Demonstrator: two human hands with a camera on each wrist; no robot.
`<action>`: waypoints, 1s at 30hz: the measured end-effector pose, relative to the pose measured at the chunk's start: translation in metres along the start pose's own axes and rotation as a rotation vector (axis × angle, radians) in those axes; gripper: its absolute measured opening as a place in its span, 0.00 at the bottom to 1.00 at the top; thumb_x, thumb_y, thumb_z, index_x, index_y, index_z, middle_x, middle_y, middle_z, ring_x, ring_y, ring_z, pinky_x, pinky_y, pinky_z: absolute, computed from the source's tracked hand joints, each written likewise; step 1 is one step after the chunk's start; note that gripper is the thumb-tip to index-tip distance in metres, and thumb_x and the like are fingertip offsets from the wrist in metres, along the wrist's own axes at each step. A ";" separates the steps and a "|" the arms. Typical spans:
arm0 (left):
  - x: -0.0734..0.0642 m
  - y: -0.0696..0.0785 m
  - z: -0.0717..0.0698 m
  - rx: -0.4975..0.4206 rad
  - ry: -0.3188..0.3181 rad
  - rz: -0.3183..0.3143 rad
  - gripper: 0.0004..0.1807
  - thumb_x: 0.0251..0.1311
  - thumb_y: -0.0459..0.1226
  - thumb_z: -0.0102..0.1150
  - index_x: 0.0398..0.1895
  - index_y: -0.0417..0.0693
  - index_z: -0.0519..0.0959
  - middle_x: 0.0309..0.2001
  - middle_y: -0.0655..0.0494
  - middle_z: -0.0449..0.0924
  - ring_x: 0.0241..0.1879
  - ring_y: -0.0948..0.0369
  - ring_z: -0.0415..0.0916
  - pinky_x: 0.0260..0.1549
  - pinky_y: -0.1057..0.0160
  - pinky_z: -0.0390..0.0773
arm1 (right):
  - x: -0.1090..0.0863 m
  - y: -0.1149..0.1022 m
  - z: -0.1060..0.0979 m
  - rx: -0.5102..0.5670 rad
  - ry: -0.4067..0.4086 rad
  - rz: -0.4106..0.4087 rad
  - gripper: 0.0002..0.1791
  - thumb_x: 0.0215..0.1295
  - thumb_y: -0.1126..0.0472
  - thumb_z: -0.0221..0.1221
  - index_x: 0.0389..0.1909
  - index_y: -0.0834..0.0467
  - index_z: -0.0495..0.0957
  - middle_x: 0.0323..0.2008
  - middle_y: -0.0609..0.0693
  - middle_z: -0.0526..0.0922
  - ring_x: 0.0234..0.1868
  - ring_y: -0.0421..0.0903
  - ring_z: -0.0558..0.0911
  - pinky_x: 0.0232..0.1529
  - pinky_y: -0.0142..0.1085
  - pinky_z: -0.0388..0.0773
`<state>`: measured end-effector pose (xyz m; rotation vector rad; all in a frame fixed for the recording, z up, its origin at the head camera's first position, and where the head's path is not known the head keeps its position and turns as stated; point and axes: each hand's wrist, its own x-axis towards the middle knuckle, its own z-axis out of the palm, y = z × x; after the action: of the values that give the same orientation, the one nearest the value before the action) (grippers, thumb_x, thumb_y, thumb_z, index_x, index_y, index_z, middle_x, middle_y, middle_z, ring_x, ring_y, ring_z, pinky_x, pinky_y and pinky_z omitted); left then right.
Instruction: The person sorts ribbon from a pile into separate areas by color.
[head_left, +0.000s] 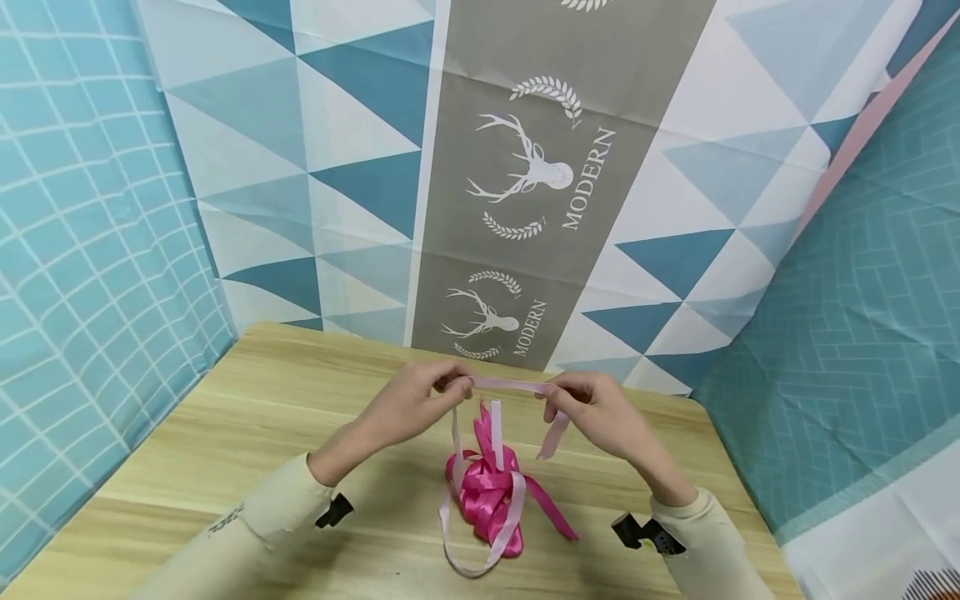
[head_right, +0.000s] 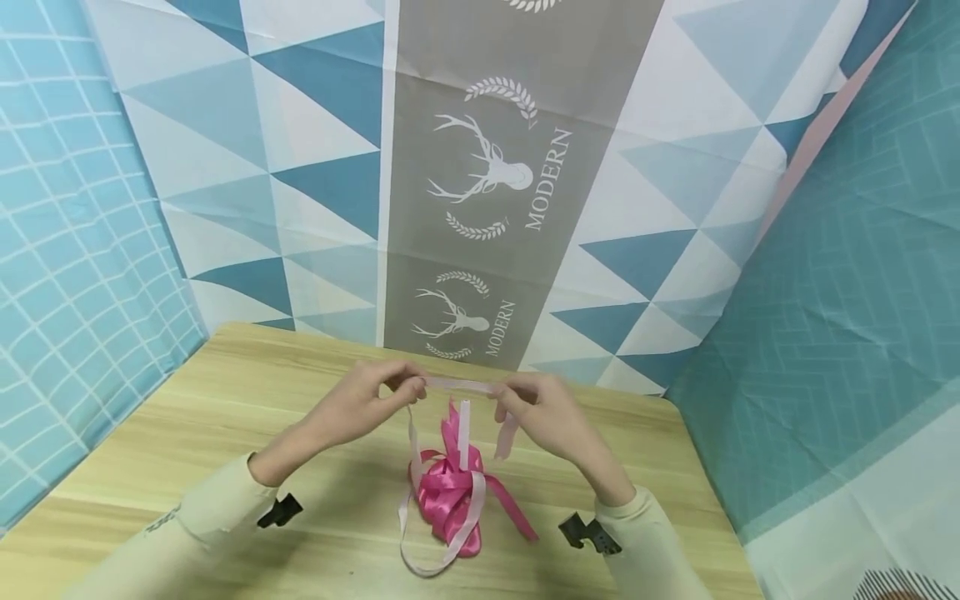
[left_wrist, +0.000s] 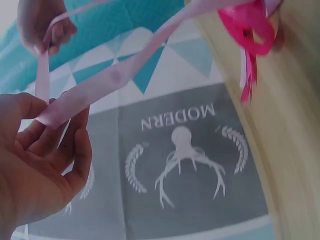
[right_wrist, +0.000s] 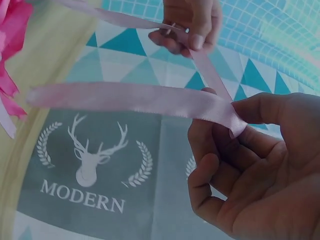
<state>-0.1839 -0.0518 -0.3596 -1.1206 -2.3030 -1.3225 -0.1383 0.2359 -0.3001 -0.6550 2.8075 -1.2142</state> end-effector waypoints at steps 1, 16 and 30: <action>0.000 -0.002 -0.004 0.009 0.011 -0.008 0.05 0.73 0.35 0.58 0.42 0.50 0.83 0.34 0.64 0.83 0.33 0.67 0.78 0.33 0.64 0.80 | 0.000 -0.001 -0.003 -0.003 -0.004 0.001 0.11 0.77 0.54 0.58 0.40 0.52 0.87 0.27 0.46 0.84 0.27 0.48 0.75 0.27 0.38 0.68; -0.010 -0.064 -0.062 -0.213 -0.054 -0.222 0.11 0.78 0.41 0.52 0.47 0.47 0.83 0.37 0.54 0.84 0.38 0.53 0.83 0.35 0.55 0.83 | 0.007 0.038 -0.039 0.181 -0.029 0.157 0.16 0.80 0.56 0.52 0.45 0.62 0.85 0.34 0.60 0.86 0.38 0.52 0.78 0.40 0.40 0.72; -0.013 -0.130 -0.091 -0.315 0.072 -0.552 0.23 0.76 0.52 0.52 0.49 0.40 0.83 0.41 0.41 0.82 0.42 0.45 0.80 0.31 0.60 0.76 | 0.019 0.114 -0.042 0.341 -0.012 0.230 0.18 0.82 0.57 0.49 0.49 0.68 0.80 0.38 0.63 0.85 0.41 0.63 0.82 0.44 0.41 0.81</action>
<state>-0.2837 -0.1707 -0.3971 -0.4978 -2.5075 -1.9358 -0.2052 0.3267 -0.3476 -0.3083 2.4858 -1.5743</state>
